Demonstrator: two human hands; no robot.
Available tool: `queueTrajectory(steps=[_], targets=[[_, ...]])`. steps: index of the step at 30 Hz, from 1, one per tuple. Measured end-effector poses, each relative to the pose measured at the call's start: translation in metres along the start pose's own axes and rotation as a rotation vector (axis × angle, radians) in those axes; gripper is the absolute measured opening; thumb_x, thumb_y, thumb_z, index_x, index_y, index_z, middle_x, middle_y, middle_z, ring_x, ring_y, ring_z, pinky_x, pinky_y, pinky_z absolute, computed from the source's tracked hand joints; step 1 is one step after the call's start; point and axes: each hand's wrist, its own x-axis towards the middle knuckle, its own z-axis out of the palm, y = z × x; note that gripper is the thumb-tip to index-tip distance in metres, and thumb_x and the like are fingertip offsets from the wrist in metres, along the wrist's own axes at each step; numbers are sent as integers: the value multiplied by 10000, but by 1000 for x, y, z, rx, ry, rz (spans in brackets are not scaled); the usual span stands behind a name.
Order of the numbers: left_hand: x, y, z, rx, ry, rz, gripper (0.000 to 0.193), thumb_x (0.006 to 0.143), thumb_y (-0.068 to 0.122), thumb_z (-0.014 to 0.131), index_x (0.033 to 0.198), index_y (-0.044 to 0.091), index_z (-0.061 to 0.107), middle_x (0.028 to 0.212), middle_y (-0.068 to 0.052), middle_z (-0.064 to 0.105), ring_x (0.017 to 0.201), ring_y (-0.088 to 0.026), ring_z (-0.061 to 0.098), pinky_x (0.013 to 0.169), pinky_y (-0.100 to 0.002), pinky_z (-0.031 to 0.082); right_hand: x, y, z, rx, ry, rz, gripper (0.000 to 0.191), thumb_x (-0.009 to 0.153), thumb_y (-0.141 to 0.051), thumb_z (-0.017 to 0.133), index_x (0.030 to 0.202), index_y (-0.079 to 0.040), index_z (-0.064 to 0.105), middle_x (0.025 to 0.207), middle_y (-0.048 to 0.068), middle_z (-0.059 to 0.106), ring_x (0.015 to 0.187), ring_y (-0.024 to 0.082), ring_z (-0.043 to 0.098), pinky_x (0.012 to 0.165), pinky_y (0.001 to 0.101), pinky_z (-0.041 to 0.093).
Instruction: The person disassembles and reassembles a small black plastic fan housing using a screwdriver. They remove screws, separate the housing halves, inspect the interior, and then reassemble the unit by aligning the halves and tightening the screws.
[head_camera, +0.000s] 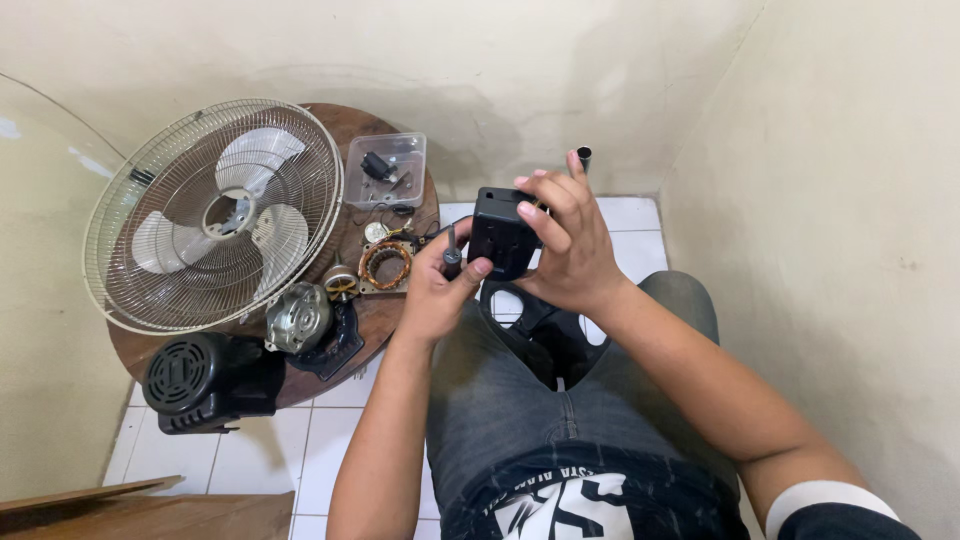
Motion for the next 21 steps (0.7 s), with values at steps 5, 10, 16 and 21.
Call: queueTrajectory(steps=[5,10,16,21], targets=[[0,3,-8,-209,-50,-126,575,968,322,745,1402,-17,578,846,17,618,614,-61,494,544,-227,385,21,-7,-26,479,-118,117,1060,743,-424,941,1521,-129,284,1520,133,430,1429,347,472,1254,499,356],[-2,3,-11,-420,-164,-168,530,1036,315,696,1387,-63,574,838,0,603,569,-55,415,542,-234,366,30,-6,-34,997,-307,505,887,896,-250,828,1599,-31,334,1603,139,480,1466,258,498,1275,411,378],[-1,7,-14,-454,-179,-219,598,1039,355,647,1462,-47,514,807,2,594,532,-48,379,514,-227,352,31,-1,-33,988,-445,528,832,921,-180,782,1614,-34,346,1567,130,505,1470,217,471,1243,379,343],[-1,10,-13,-432,-155,-155,538,1069,335,652,1449,10,454,910,-20,608,560,-46,414,522,-228,374,30,-5,-29,1047,-411,555,830,904,-114,805,1602,-46,363,1526,108,520,1433,204,502,1225,363,390]])
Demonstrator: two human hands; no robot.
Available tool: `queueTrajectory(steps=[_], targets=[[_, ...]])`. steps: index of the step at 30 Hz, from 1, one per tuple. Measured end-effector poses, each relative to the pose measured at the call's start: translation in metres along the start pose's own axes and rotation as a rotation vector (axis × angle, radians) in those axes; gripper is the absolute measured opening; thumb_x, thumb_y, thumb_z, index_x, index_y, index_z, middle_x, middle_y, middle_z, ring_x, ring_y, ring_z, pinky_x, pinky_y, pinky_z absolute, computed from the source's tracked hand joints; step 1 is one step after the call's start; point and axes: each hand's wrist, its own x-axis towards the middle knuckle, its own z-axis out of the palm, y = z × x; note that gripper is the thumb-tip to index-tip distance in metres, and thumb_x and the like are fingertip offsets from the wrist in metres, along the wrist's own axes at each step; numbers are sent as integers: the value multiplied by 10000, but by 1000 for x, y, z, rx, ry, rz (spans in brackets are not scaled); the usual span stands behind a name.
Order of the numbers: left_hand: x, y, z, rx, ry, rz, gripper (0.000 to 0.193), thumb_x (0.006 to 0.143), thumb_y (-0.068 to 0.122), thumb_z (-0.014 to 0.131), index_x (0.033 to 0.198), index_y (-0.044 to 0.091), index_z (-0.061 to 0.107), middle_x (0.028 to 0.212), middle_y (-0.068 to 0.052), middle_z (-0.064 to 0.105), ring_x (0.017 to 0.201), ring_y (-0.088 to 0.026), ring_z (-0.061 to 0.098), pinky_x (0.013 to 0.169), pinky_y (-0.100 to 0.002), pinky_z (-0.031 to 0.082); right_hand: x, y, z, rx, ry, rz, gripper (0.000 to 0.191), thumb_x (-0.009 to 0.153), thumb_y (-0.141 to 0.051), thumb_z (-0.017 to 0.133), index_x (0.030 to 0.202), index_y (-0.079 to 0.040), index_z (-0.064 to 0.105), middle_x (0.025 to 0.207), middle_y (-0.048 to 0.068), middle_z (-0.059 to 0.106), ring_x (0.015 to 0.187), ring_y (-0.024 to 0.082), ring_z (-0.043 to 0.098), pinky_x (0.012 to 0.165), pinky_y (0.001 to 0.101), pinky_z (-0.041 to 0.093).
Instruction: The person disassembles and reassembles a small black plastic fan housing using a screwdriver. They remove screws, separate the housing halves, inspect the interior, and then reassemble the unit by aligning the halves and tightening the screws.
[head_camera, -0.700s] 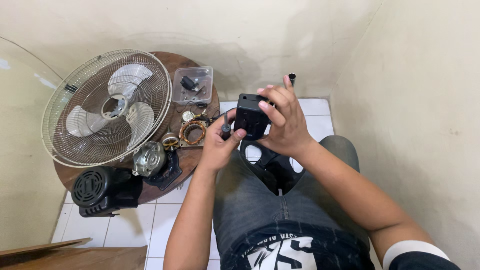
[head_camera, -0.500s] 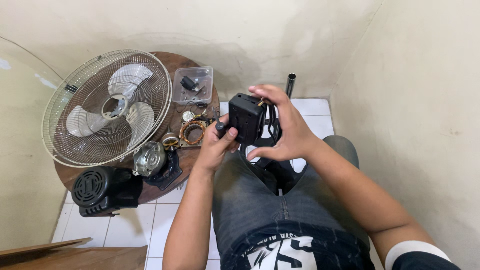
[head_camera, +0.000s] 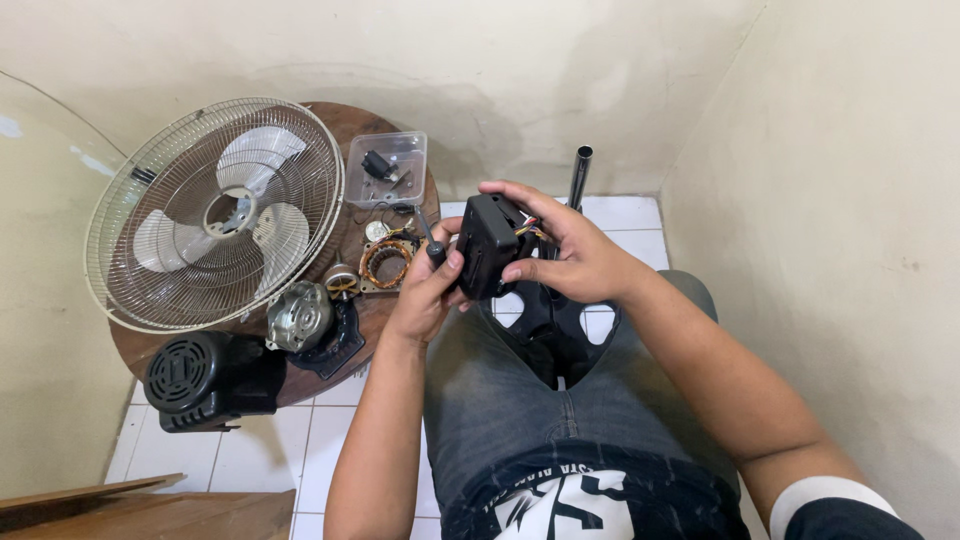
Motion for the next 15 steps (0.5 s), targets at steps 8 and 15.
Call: queueTrajectory(steps=[8,15], targets=[[-5,-1,17,628,163,307,892,871,433,849,1529,-10,442,1421,-132,572,1233,-190,579,1003,-316,475,0,2,11,80,127,27,840,872,-80,838,1572,-72,375,1494,95,498,1350,178,550,1125,345,509],[-2,2,18,589,184,286,864,910,426,809,1529,-37,424,1490,-153,547,1405,-245,537,1203,-373,415,2,2,19,63,209,-10,865,838,-42,873,1560,-31,397,1450,107,542,1349,173,544,1159,333,466]])
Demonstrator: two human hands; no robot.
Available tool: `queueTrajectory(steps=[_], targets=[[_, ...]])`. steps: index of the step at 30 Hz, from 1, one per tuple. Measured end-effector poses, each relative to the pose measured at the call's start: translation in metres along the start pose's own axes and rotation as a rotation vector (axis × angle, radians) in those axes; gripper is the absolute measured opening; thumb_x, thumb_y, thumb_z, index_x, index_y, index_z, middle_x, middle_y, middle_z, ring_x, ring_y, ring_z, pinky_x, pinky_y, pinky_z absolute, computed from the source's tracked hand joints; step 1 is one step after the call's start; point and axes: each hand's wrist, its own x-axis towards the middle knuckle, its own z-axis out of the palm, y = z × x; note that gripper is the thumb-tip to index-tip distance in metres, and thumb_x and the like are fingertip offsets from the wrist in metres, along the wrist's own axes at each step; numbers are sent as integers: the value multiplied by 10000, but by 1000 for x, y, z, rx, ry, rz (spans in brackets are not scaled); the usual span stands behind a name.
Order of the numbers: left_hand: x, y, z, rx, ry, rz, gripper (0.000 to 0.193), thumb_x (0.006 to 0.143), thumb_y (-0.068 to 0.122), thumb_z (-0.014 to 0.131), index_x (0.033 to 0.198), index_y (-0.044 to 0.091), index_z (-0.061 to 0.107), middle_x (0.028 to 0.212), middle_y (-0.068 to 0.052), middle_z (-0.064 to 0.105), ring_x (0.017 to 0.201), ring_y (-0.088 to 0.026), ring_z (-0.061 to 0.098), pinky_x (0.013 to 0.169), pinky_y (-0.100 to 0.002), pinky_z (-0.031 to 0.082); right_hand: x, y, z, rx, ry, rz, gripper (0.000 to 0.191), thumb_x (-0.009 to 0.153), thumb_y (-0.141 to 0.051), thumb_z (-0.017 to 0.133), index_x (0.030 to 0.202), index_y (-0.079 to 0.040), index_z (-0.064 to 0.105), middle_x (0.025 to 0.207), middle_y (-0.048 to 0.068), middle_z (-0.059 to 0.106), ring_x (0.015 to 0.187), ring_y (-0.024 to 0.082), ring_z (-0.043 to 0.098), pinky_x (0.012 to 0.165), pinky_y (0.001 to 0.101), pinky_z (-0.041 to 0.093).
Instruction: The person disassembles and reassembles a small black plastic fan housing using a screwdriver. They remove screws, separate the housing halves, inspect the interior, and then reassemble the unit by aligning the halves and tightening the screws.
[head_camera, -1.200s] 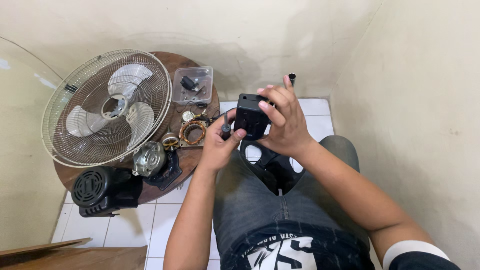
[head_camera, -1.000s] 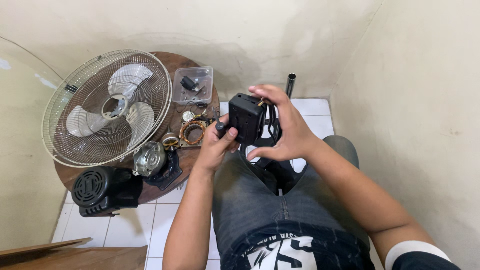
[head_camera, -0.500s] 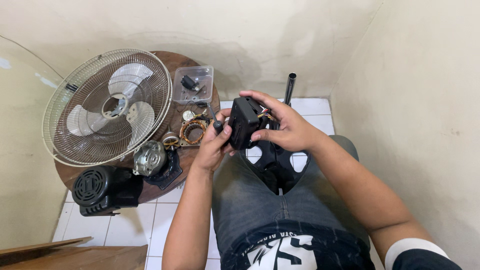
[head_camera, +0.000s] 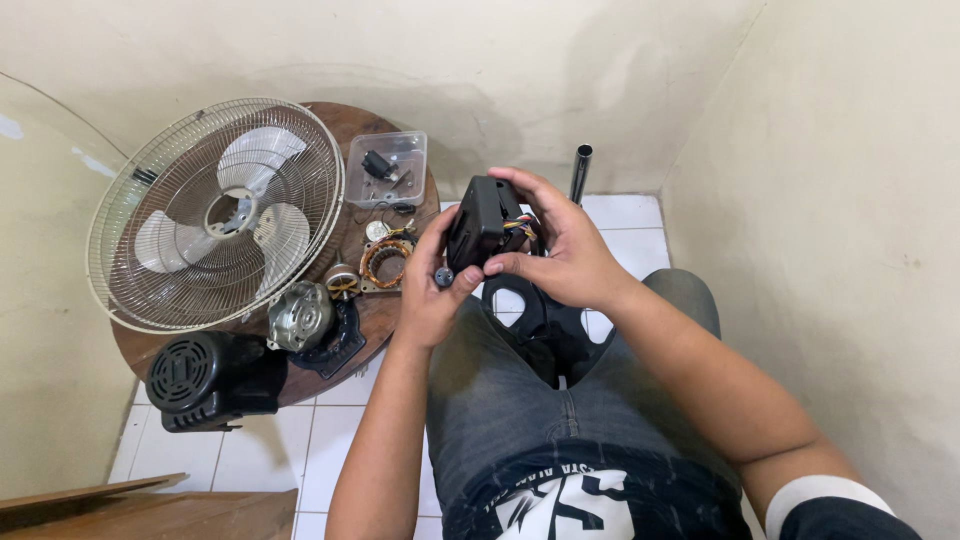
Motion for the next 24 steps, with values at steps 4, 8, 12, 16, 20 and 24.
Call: queueTrajectory(steps=[4,8,12,16,20,24], targets=[[1,-2,0,0,-8,8,835,953,476,758,1527,-45,447,1487,-163,560,1410,-245,533,1212,-366,394,0,0,6,50,55,57,861,832,-35,867,1553,-30,398,1411,92,559,1305,162,559,1134,329,480],[2,0,-5,-42,-4,-114,834,938,530,721,1514,-33,504,1127,-86,622,899,-119,541,754,-252,410,1,0,8,24,87,54,843,831,-20,864,1538,-23,403,1422,101,565,1332,168,549,1149,338,468],[6,2,-8,-101,-46,-153,821,953,584,686,1492,-11,513,934,12,643,627,-28,512,521,-204,399,3,-1,10,-1,107,37,824,838,-15,859,1524,-21,402,1427,108,576,1353,175,550,1162,344,465],[7,2,-9,-127,-44,-201,836,945,583,690,1510,-9,521,878,-4,615,608,-37,499,521,-205,401,3,-4,12,-29,135,114,835,813,-23,858,1516,-31,409,1341,101,618,1272,173,595,1110,338,498],[7,1,-9,-74,-21,-197,845,921,583,693,1491,-11,501,1044,-30,669,648,-47,536,524,-207,424,3,-7,13,-61,136,97,830,816,-19,865,1512,-28,413,1339,104,620,1276,177,593,1114,339,492],[6,2,-11,-40,-24,-167,847,937,574,705,1505,-19,498,1117,-54,667,737,-55,569,556,-208,439,2,-8,13,-67,133,95,830,814,-18,865,1511,-21,414,1356,108,617,1292,182,592,1124,343,490]])
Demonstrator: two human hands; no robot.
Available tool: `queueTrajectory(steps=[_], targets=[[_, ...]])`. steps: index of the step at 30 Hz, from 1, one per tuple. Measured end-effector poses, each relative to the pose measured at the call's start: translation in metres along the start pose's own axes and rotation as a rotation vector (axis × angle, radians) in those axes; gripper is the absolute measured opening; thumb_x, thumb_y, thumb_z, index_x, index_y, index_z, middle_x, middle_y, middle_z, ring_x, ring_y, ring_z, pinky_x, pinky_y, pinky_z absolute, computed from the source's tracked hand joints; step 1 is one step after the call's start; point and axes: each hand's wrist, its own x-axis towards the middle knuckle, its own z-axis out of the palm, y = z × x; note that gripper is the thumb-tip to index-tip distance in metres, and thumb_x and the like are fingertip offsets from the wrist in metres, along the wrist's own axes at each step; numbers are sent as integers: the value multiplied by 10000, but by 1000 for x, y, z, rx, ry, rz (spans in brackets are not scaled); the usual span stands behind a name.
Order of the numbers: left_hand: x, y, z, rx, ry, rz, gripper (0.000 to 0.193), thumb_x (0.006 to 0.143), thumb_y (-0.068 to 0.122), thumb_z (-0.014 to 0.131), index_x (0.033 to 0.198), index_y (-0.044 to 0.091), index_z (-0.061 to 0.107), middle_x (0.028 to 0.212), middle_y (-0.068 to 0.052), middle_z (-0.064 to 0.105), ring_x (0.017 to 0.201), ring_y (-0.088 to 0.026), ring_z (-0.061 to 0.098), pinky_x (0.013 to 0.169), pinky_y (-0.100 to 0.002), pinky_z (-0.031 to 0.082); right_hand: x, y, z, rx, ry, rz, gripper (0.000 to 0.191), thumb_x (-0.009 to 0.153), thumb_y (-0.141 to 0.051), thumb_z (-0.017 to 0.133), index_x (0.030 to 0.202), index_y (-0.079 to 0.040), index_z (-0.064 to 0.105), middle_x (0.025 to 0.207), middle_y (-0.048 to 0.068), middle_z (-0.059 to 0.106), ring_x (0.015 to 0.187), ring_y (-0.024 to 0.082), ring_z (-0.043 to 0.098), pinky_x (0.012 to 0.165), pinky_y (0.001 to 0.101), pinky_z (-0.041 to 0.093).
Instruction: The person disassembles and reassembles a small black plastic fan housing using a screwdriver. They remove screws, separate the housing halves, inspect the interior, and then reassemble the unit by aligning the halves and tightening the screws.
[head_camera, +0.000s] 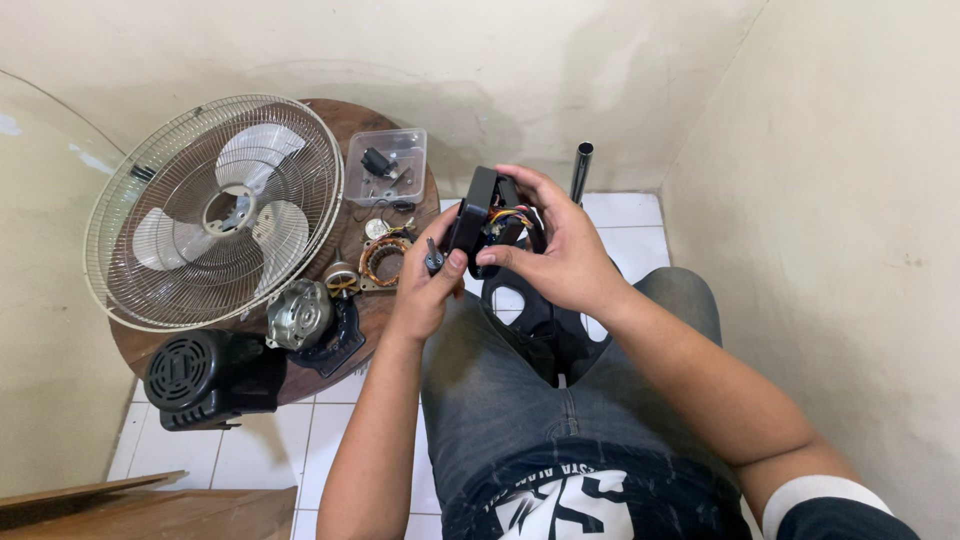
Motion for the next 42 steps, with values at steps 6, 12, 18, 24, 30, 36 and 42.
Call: queueTrajectory(steps=[6,12,18,24,30,36,42], targets=[[0,3,-2,-49,-18,-16,873,921,582,701,1513,-21,483,1090,-50,673,671,-59,550,542,-215,443,-1,0,-2,132,-41,1,829,833,11,839,1530,-1,392,1438,117,573,1323,170,572,1126,336,496],[0,8,-1,-70,-38,-9,877,923,587,697,1516,-23,485,1037,-37,671,660,-57,551,533,-217,442,-1,0,-4,188,-59,13,830,838,53,821,1542,2,384,1443,118,562,1299,152,583,1103,321,522],[0,11,-2,-86,-51,-24,883,930,586,702,1528,-28,491,959,-28,642,640,-51,522,537,-217,434,-1,1,-5,251,-71,66,829,839,65,807,1544,-11,378,1425,107,561,1243,140,601,1052,313,545],[-1,11,-2,-72,-44,-15,904,919,596,710,1524,-35,482,1017,-35,648,693,-62,552,556,-223,450,0,2,-7,278,-99,31,827,849,68,804,1550,-15,373,1456,100,550,1275,139,587,1076,309,533],[0,11,-3,-63,-64,-19,926,914,585,718,1558,-21,446,1069,-57,655,736,-71,563,568,-233,471,-1,-1,-7,257,-93,35,836,844,58,815,1550,-18,375,1450,106,553,1278,149,589,1077,319,529],[2,12,-4,79,-53,74,830,940,464,753,1537,-38,469,1401,-135,604,1153,-147,594,919,-261,500,-4,-4,2,125,-1,11,836,826,31,839,1529,-25,390,1401,121,583,1285,166,591,1103,330,515],[3,12,-3,19,-28,71,816,886,337,817,1503,-66,466,1443,-175,587,1347,-233,562,1167,-358,419,-1,-3,3,78,12,-4,843,815,40,845,1523,-23,392,1386,127,592,1291,180,589,1107,331,507]])
